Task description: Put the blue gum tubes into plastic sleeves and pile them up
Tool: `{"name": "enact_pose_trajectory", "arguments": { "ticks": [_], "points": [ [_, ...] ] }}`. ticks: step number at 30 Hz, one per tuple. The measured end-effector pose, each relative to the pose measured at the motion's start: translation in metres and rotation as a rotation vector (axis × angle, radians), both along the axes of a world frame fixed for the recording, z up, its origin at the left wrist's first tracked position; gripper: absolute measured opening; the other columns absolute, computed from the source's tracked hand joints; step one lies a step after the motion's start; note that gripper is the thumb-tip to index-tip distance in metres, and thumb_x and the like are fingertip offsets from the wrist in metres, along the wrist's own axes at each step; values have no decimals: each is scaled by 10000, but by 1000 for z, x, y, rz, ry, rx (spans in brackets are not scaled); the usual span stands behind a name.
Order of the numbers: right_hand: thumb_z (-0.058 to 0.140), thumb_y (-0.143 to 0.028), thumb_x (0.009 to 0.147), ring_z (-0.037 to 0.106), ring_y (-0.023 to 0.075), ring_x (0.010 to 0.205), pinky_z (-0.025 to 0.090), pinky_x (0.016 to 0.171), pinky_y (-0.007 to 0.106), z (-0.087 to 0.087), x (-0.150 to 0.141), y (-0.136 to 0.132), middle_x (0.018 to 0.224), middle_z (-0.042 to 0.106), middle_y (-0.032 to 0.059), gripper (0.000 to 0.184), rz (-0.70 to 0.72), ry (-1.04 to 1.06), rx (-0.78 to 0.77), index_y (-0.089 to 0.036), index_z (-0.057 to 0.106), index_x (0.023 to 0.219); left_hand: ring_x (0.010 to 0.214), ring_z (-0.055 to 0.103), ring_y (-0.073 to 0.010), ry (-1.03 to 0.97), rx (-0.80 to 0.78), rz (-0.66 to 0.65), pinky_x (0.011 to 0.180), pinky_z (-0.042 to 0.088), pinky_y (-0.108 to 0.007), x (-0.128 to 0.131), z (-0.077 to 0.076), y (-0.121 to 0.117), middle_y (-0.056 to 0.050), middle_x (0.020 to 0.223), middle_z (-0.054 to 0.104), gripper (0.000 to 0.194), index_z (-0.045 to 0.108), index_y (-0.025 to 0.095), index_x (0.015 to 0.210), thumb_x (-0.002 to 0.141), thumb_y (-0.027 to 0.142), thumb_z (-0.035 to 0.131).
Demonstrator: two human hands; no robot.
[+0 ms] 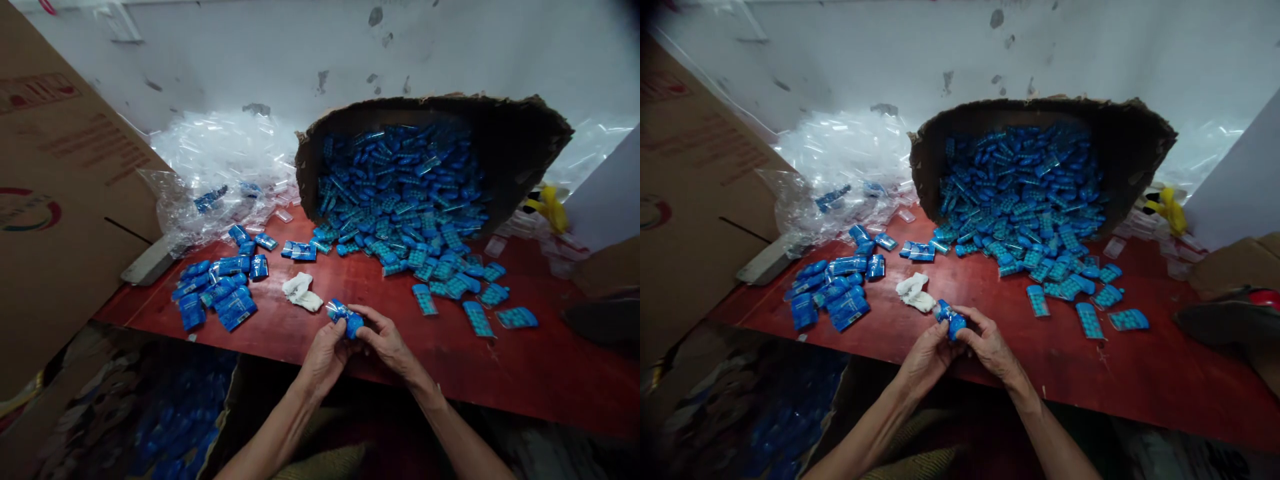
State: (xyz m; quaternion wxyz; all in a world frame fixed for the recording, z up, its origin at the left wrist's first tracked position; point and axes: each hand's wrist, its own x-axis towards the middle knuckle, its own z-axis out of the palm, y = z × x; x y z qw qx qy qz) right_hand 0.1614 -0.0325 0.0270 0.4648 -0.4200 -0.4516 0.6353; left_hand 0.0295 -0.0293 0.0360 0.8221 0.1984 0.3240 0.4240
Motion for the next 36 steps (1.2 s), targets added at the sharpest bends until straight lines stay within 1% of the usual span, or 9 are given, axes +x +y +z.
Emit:
{"name": "enact_pose_trajectory", "arguments": {
  "ticks": [5, 11, 15, 21, 24, 28, 30, 32, 36],
  "points": [
    [578, -338, 717, 421, 49, 431, 381, 374, 175, -8, 0, -1, 734, 536, -20, 415, -17, 113, -84, -229, 498, 1109, 571, 565, -132, 129, 48, 3, 569, 442, -269, 3, 5, -4, -60, 695, 627, 205, 593, 101, 804, 715, 285, 586],
    [626, -198, 674, 479, 94, 695, 421, 635, 210, 1, 1, -3, 859, 537, -18, 487, -38, -109, 55, -268, 503, 1139, 636, 586, -138, 125, -20, -53, 627, 458, -278, -7, 7, 2, -61, 768, 640, 230, 590, 121, 853, 726, 312, 571],
    [669, -158, 619, 451, 72, 677, 397, 632, 187, -2, 1, -4, 841, 473, -37, 619, -69, -94, 54, -303, 452, 1180, 652, 583, -130, 153, -18, -126, 638, 467, -275, -12, 10, 6, -65, 787, 637, 226, 592, 112, 892, 731, 270, 571],
    [695, -183, 576, 446, 60, 597, 407, 557, 184, 13, 9, -4, 846, 480, -46, 748, 152, 20, -57, -331, 377, 1237, 656, 591, -141, -19, -3, -307, 658, 474, -291, -19, 7, 4, -86, 784, 640, 256, 591, 94, 936, 733, 249, 566],
    [671, -218, 614, 503, 104, 717, 430, 654, 229, 16, 8, -6, 965, 526, -24, 671, 176, 8, -24, -316, 406, 1223, 680, 598, -148, -49, -19, -274, 675, 475, -299, -17, 3, 1, -79, 788, 641, 247, 597, 100, 924, 721, 241, 582],
    [621, -274, 683, 495, 169, 914, 388, 812, 275, 3, -1, -9, 1014, 552, 4, 432, -27, -130, 123, -262, 540, 1108, 702, 594, -138, -36, -10, -97, 691, 471, -289, -7, 2, -3, -52, 779, 635, 194, 597, 123, 886, 749, 253, 551],
    [609, -308, 694, 499, 182, 927, 397, 800, 278, -6, -5, -11, 1027, 557, 22, 402, -78, -103, 129, -240, 554, 1087, 694, 594, -141, -2, 16, -60, 671, 473, -283, -4, 3, -5, -53, 785, 631, 195, 592, 119, 883, 739, 247, 565],
    [602, -325, 696, 521, 177, 886, 424, 744, 271, -11, -5, -11, 1029, 569, 32, 423, -39, 11, 64, -230, 534, 1103, 674, 596, -144, 22, 12, -87, 646, 477, -280, -4, 5, -5, -60, 789, 628, 209, 591, 107, 879, 718, 241, 589],
    [613, -247, 678, 538, 142, 808, 439, 710, 250, -7, -2, -8, 953, 594, 6, 425, 45, 45, -24, -229, 533, 1096, 695, 605, -148, 1, -61, -146, 669, 475, -288, -9, 8, -4, -66, 807, 632, 244, 584, 115, 903, 733, 290, 570]
  ]
}}
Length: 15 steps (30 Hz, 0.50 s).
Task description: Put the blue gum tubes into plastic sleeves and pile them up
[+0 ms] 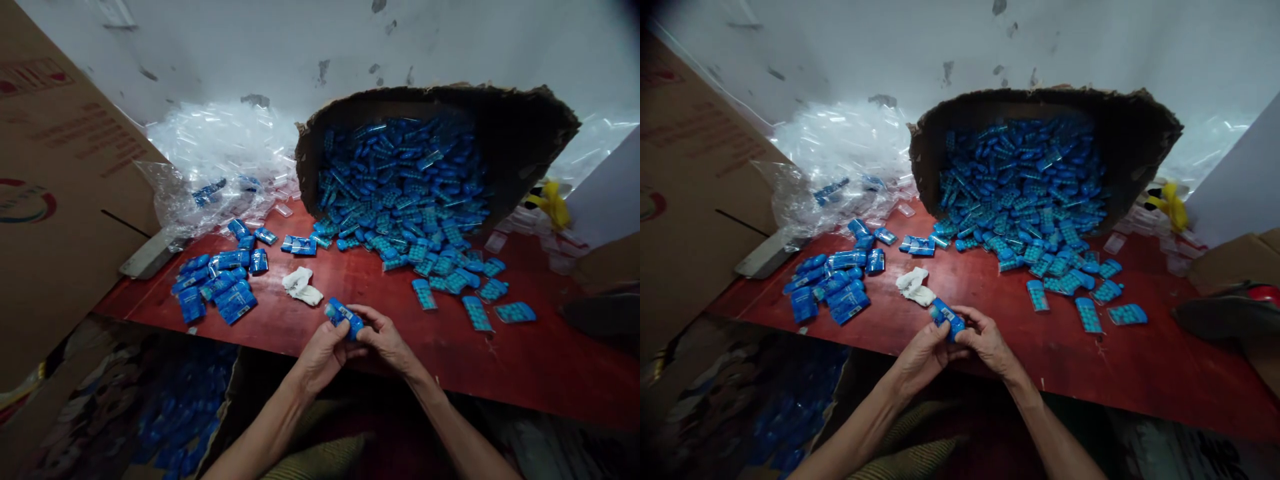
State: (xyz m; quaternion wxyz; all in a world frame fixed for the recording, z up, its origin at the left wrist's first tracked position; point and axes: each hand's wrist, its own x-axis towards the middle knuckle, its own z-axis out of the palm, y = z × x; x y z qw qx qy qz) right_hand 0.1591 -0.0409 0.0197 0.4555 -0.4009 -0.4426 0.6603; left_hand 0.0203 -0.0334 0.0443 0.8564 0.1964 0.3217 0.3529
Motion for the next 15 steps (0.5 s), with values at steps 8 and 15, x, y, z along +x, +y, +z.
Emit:
{"name": "enact_pose_trajectory", "arguments": {
  "ticks": [8, 15],
  "points": [
    [622, -165, 622, 560, 129, 765, 473, 673, 243, 1, -10, -1, 957, 586, -16, 501, -28, -49, -47, -243, 509, 1104, 640, 600, -144, 62, -15, 16, 644, 466, -290, -3, 1, 4, -92, 760, 656, 217, 574, 103, 891, 731, 250, 571],
    [665, -157, 586, 553, 116, 761, 461, 679, 221, 4, -3, 0, 954, 595, -21, 563, 16, 10, -34, -243, 504, 1119, 735, 603, -155, -78, 5, -56, 732, 427, -285, -4, 1, 3, -111, 860, 663, 248, 595, 106, 929, 719, 239, 587]
  ]
}}
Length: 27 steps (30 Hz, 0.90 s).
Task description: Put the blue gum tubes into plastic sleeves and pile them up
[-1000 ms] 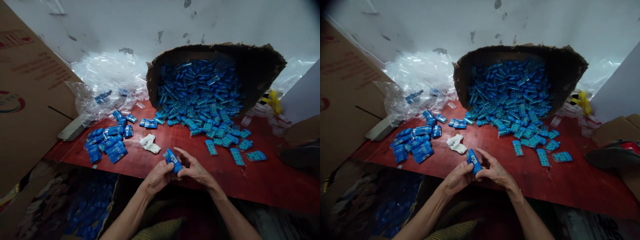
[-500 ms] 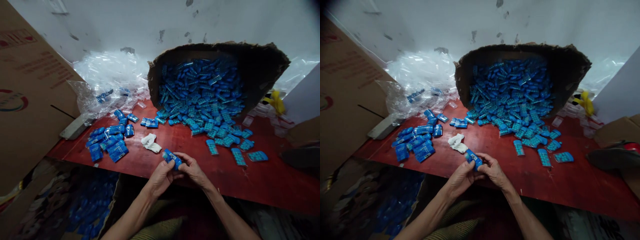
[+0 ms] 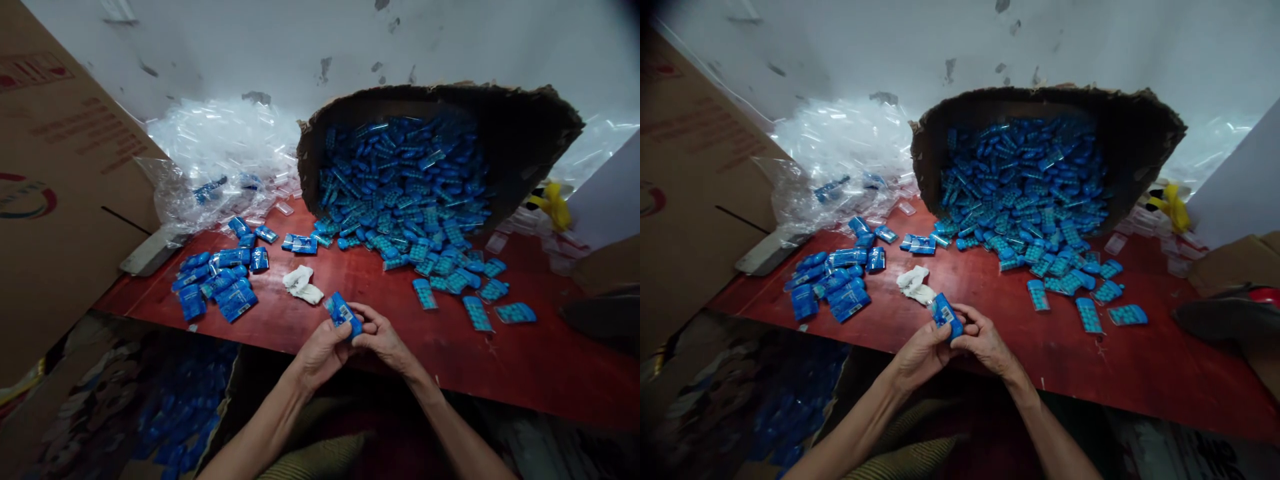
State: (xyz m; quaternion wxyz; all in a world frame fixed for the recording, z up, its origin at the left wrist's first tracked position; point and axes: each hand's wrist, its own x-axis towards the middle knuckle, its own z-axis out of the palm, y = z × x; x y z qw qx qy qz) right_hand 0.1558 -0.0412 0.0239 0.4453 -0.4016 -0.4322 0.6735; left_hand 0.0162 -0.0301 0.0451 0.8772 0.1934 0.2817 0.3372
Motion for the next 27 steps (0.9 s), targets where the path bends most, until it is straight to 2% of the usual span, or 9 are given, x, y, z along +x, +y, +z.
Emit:
{"name": "enact_pose_trajectory", "arguments": {
  "ticks": [3, 6, 9, 12, 15, 19, 22, 24, 27],
  "points": [
    [699, -187, 563, 562, 145, 827, 455, 747, 262, -4, -2, -2, 989, 591, -9, 583, -23, 10, -16, -238, 509, 1111, 669, 596, -137, 50, 11, 14, 694, 421, -248, 5, -1, -2, -96, 766, 667, 213, 633, 91, 820, 670, 242, 638],
    [706, -223, 568, 559, 161, 871, 437, 800, 289, -10, -6, -5, 987, 593, 0, 522, -64, 19, -20, -224, 539, 1062, 592, 578, -120, 126, 17, 52, 643, 422, -237, 11, -1, -4, -86, 684, 655, 208, 639, 76, 715, 651, 273, 652],
    [691, -255, 585, 554, 151, 814, 452, 742, 270, -14, -4, -5, 907, 604, -1, 452, -78, -22, -3, -211, 569, 1019, 599, 581, -125, 146, 0, 66, 652, 433, -261, 13, 0, -6, -89, 721, 656, 243, 630, 84, 746, 667, 313, 635],
    [662, -279, 618, 538, 120, 708, 458, 643, 234, -13, 3, -3, 830, 594, -14, 435, -50, -82, -3, -200, 562, 1034, 688, 598, -157, 90, 5, 55, 700, 436, -301, 10, 1, -7, -117, 821, 656, 298, 618, 89, 828, 729, 364, 558],
    [643, -264, 641, 512, 95, 643, 440, 555, 197, -9, 8, -2, 840, 584, -22, 446, -11, -118, -17, -215, 537, 1072, 751, 597, -165, 49, 8, 52, 736, 426, -306, 7, 1, -8, -120, 881, 648, 263, 606, 98, 887, 751, 314, 543],
    [660, -256, 628, 518, 106, 686, 433, 565, 190, -7, 5, -1, 917, 583, -11, 487, -3, -81, 27, -237, 522, 1095, 711, 592, -148, 87, -11, 119, 713, 428, -285, 9, 1, -11, -94, 838, 647, 235, 604, 104, 865, 714, 285, 593],
    [665, -302, 627, 513, 104, 619, 426, 526, 196, -12, 1, -2, 866, 594, -7, 513, -14, -69, -2, -229, 507, 1109, 643, 583, -132, 124, -33, 186, 660, 432, -268, 13, 2, -14, -73, 775, 645, 235, 601, 106, 825, 693, 300, 614],
    [664, -325, 626, 523, 117, 641, 440, 566, 216, -15, 0, -3, 859, 598, -4, 487, -41, -113, 24, -219, 529, 1081, 636, 584, -133, 133, -45, 208, 656, 435, -269, 15, 1, -16, -69, 750, 644, 245, 598, 106, 816, 686, 313, 619],
    [654, -341, 637, 540, 164, 832, 438, 746, 265, -16, -1, -2, 958, 596, 11, 444, -78, -180, 115, -217, 555, 1051, 674, 595, -151, 126, -46, 210, 659, 440, -279, 15, -2, -16, -76, 770, 645, 271, 589, 115, 837, 690, 341, 609]
  ]
}}
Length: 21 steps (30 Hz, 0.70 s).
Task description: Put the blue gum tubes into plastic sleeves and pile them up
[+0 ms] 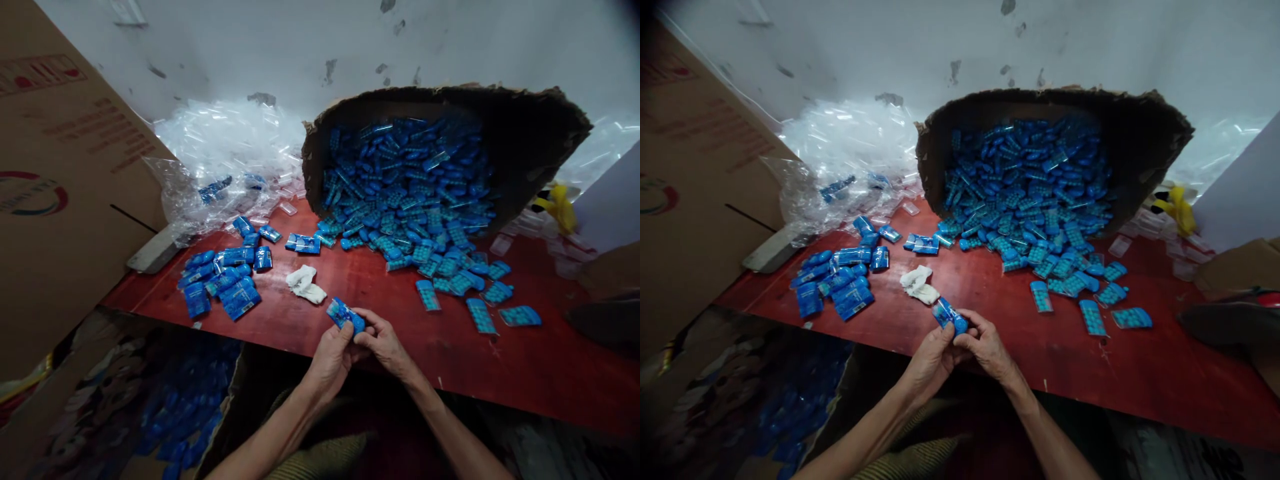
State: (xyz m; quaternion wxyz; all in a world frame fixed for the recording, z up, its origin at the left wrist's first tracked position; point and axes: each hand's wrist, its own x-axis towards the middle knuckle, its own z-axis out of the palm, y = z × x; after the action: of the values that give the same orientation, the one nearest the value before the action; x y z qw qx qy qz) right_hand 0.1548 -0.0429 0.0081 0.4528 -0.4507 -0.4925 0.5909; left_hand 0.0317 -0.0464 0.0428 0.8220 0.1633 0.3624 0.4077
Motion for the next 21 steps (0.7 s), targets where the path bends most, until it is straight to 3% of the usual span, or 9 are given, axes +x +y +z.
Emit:
{"name": "enact_pose_trajectory", "arguments": {
  "ticks": [4, 9, 15, 18, 21],
  "points": [
    [634, -328, 664, 513, 194, 983, 394, 864, 307, 4, -2, 1, 1075, 571, 22, 466, 30, 23, 8, -226, 518, 1103, 684, 597, -150, 17, 41, 26, 655, 444, -280, -4, -4, 1, -68, 806, 643, 266, 572, 135, 877, 702, 334, 598],
    [634, -285, 660, 541, 175, 908, 413, 831, 297, 6, -7, 1, 988, 599, 8, 431, 80, 11, -32, -217, 533, 1073, 665, 593, -153, 98, 98, 24, 650, 441, -273, -12, -3, 4, -75, 758, 644, 229, 589, 101, 818, 698, 296, 607],
    [574, -251, 694, 544, 141, 801, 443, 709, 255, 14, -10, 2, 916, 593, -7, 449, 177, 27, -107, -220, 487, 1133, 631, 591, -156, 68, 56, -41, 626, 454, -293, -20, -1, 5, -87, 770, 645, 269, 600, 100, 834, 691, 328, 604],
    [564, -217, 698, 530, 130, 784, 436, 704, 251, 15, -13, 4, 941, 580, -4, 479, 249, -42, -72, -233, 463, 1165, 661, 606, -174, 125, 52, 60, 656, 464, -313, -26, -2, 6, -68, 738, 647, 247, 589, 111, 822, 688, 317, 603],
    [552, -254, 725, 507, 112, 697, 430, 648, 246, 11, -16, 11, 899, 568, 4, 472, 229, -215, -33, -235, 448, 1185, 683, 620, -189, 259, 95, 253, 677, 471, -330, -46, 4, 19, -51, 719, 650, 241, 565, 122, 816, 673, 309, 616]
  ]
}}
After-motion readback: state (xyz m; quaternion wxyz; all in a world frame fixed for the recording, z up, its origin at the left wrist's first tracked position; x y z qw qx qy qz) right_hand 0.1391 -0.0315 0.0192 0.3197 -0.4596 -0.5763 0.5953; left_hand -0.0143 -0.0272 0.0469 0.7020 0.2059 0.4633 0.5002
